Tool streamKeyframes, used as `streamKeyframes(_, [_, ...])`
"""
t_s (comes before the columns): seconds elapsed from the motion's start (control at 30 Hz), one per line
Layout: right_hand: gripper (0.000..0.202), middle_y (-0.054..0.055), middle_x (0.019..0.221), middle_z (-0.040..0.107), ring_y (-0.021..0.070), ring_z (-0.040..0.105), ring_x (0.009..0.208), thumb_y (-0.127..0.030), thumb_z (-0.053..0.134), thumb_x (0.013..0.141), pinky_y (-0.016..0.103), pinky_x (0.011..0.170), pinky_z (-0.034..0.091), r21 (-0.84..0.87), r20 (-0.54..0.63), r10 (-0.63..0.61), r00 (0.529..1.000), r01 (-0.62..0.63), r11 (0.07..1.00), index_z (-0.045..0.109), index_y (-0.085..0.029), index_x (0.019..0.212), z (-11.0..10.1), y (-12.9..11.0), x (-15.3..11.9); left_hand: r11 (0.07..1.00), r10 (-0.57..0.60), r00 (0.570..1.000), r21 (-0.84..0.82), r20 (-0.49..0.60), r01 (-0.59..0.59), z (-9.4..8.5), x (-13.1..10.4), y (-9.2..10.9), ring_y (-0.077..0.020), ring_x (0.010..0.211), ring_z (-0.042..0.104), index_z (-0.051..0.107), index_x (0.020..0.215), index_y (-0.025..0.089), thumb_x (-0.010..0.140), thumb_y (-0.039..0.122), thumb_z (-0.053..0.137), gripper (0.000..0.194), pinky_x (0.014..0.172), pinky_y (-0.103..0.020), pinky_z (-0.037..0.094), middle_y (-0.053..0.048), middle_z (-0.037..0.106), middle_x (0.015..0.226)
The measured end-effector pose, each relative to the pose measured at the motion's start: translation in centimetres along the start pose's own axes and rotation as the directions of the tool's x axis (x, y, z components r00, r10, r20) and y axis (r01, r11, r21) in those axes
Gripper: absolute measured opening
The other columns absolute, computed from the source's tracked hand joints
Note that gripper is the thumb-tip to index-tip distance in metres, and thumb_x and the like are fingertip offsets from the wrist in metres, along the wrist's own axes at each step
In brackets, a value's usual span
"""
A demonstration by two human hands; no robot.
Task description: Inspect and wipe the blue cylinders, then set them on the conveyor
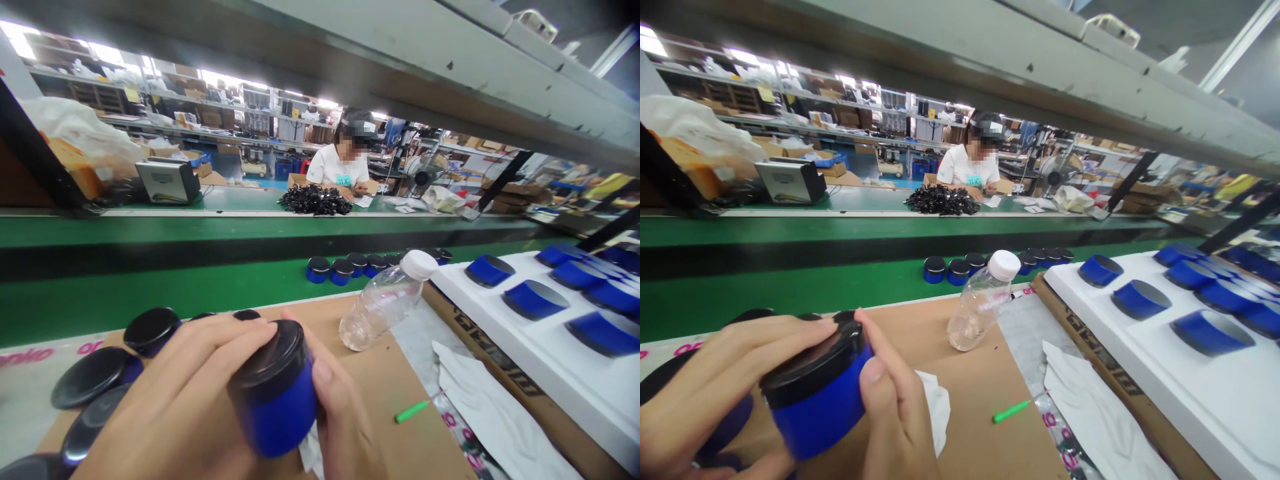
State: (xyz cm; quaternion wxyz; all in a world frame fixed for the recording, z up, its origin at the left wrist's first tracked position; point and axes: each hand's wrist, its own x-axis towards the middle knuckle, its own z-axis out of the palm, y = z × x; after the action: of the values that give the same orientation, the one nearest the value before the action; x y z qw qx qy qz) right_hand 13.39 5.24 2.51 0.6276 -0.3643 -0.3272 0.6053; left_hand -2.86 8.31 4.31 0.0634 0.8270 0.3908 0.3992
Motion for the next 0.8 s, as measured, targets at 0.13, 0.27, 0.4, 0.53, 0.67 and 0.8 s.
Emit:
streamKeyframes(0.13, [0.044, 0.003, 0.099, 0.081, 0.0250, 0.073, 0.110, -0.063, 0.070, 0.083, 0.034, 0.097, 0.058, 0.141, -0.111, 0.120, 0.987, -0.104, 0.985, 0.082, -0.024, 0.100, 0.0, 0.8, 0.4, 0.995, 0.082, 0.996, 0.064, -0.031, -0.079, 0.6, -0.1, 0.6, -0.0154, 0.114, 0.062, 0.046, 0.140, 0.041, 0.086, 0.018, 0.053, 0.059, 0.097, -0.015, 0.047, 0.003, 0.061, 0.126])
streamKeyframes(0.27, [0.031, -0.002, 0.074, 0.075, 0.0164, 0.074, 0.095, -0.053, 0.071, 0.087, 0.018, 0.067, 0.058, 0.280, -0.064, 0.149, 0.987, -0.126, 0.952, 0.078, -0.025, 0.077, -0.7, 1.6, 0.7, 0.999, -0.006, 0.985, 0.038, -0.172, 0.013, 2.3, -0.4, 1.3, -0.0184, 0.122, 0.063, 0.050, 0.137, 0.043, 0.093, 0.033, 0.042, 0.046, 0.112, -0.023, 0.042, 0.008, 0.064, 0.136])
streamKeyframes(0.4, [0.034, 0.001, 0.090, 0.080, 0.0221, 0.072, 0.111, -0.054, 0.062, 0.094, 0.031, 0.094, 0.059, 0.085, -0.088, 0.079, 0.993, -0.071, 0.994, 0.080, -0.025, 0.091, -1.4, 1.6, 0.4, 0.998, -0.053, 0.988, 0.008, -0.143, 0.055, 1.9, -1.2, 0.8, -0.0278, 0.120, 0.069, 0.052, 0.140, 0.043, 0.088, 0.041, 0.052, 0.052, 0.105, -0.037, 0.056, 0.006, 0.067, 0.138])
streamKeyframes(0.53, [0.044, 0.003, 0.126, 0.074, 0.0276, 0.063, 0.128, -0.062, 0.057, 0.094, 0.038, 0.109, 0.052, -0.066, -0.091, -0.016, 0.996, 0.010, 0.998, 0.077, -0.029, 0.115, -1.4, 1.1, -0.2, 0.994, -0.041, 0.998, -0.097, 0.044, 0.045, 0.4, -1.1, -0.3, -0.0316, 0.122, 0.068, 0.050, 0.143, 0.045, 0.080, 0.030, 0.070, 0.068, 0.099, -0.039, 0.062, 0.005, 0.066, 0.140])
streamKeyframes(0.67, [0.067, 0.003, 0.152, 0.055, 0.0308, 0.048, 0.143, -0.069, 0.059, 0.090, 0.041, 0.117, 0.046, -0.303, 0.049, -0.264, 0.963, 0.266, 0.915, 0.056, -0.029, 0.145, -0.7, 0.9, -0.7, 0.799, -0.223, 0.931, -0.494, 0.288, 0.344, 0.2, -0.1, -0.4, -0.0276, 0.132, 0.060, 0.059, 0.132, 0.050, 0.077, 0.016, 0.078, 0.067, 0.099, -0.033, 0.060, 0.007, 0.065, 0.142])
streamKeyframes(0.8, [0.063, -0.006, 0.167, 0.030, 0.0281, 0.025, 0.155, -0.045, 0.059, 0.099, 0.048, 0.128, 0.024, -0.404, 0.040, -0.354, 0.934, 0.339, 0.849, 0.033, -0.039, 0.157, 0.2, 1.6, -1.4, 0.337, -0.372, 0.749, -0.671, 0.549, 0.660, 0.2, 1.2, 0.7, -0.0320, 0.132, 0.060, 0.072, 0.116, 0.043, 0.060, 0.020, 0.093, 0.064, 0.103, -0.040, 0.056, 0.003, 0.063, 0.145])
